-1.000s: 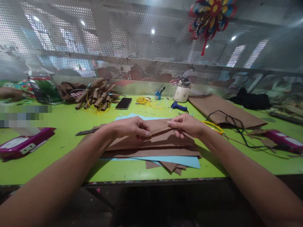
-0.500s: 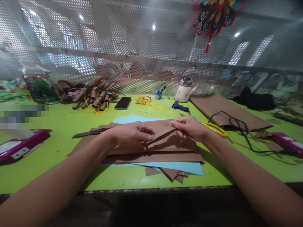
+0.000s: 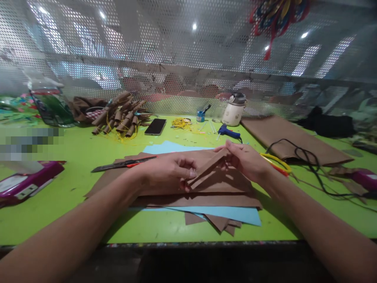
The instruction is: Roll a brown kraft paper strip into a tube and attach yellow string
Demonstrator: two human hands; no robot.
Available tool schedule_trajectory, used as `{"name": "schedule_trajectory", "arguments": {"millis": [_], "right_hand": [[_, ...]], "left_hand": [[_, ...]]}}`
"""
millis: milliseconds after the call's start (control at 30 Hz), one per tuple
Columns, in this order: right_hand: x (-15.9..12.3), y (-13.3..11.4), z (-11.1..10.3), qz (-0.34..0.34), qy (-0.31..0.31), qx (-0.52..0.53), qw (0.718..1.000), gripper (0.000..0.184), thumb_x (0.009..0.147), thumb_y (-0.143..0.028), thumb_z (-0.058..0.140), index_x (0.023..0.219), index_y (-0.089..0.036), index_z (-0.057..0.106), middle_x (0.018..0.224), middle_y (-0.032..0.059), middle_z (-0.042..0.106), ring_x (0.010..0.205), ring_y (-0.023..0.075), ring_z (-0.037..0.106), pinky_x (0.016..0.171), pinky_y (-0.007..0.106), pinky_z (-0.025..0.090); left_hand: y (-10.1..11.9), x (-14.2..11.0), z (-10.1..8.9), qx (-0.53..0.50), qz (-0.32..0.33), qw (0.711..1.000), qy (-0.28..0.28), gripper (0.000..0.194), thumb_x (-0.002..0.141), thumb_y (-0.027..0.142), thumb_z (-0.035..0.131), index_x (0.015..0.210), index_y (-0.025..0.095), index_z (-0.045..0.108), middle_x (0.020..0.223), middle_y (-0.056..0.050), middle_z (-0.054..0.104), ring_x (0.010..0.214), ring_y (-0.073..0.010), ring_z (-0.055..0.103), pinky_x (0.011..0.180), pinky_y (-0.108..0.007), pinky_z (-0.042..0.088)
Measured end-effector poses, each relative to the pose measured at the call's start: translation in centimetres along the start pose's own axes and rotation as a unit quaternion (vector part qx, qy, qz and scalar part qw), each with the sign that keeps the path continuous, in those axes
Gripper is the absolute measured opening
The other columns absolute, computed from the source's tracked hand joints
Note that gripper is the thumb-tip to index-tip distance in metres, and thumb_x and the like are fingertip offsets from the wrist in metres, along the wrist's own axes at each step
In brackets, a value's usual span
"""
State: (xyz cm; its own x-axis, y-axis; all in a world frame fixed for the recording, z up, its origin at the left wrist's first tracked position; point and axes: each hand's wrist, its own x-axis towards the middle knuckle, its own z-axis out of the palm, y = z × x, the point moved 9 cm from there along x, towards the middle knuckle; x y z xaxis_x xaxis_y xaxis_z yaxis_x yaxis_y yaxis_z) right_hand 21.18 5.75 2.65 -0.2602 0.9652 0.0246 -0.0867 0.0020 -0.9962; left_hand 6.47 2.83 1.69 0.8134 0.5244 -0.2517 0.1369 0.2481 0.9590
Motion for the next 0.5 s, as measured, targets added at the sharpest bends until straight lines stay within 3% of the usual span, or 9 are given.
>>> {"name": "schedule_trajectory", "arguments": {"millis": [67, 300, 500], "right_hand": [[0.1, 0.0, 0.2, -0.007, -0.003, 0.037, 0.999, 0.042, 0.082, -0.052, 0.056, 0.092, -0.013, 0.068, 0.070, 0.0057, 0.067, 0.058, 0.0136, 0.061, 0.057, 0.027, 0.050], [0.0, 0.1, 1.4, -0.013, -0.010, 0.056, 0.998, 0.037, 0.087, -0.046, 0.051, 0.100, -0.015, 0.067, 0.082, 0.0079, 0.069, 0.067, 0.0145, 0.062, 0.064, 0.028, 0.052], [-0.2, 0.6, 2.9, 0.000, -0.046, 0.055, 0.997, 0.034, 0.081, -0.038, 0.062, 0.106, -0.016, 0.064, 0.085, 0.0075, 0.068, 0.068, 0.0139, 0.061, 0.062, 0.027, 0.052]], "left_hand": [[0.3, -0.1, 0.3, 0.021, 0.001, 1.000, -0.008, 0.009, 0.078, 0.021, 0.062, 0.079, 0.015, 0.057, 0.065, 0.001, 0.057, 0.060, -0.0116, 0.058, 0.065, -0.028, 0.049], [-0.5, 0.1, 2.2, -0.055, -0.021, 0.997, -0.049, 0.011, 0.079, 0.021, 0.060, 0.083, 0.016, 0.051, 0.061, 0.001, 0.059, 0.061, -0.0137, 0.063, 0.062, -0.028, 0.050], [-0.3, 0.3, 3.0, -0.044, -0.001, 0.995, -0.088, 0.014, 0.082, 0.023, 0.058, 0.090, 0.015, 0.051, 0.072, -0.005, 0.066, 0.069, -0.0179, 0.066, 0.059, -0.027, 0.051]]}}
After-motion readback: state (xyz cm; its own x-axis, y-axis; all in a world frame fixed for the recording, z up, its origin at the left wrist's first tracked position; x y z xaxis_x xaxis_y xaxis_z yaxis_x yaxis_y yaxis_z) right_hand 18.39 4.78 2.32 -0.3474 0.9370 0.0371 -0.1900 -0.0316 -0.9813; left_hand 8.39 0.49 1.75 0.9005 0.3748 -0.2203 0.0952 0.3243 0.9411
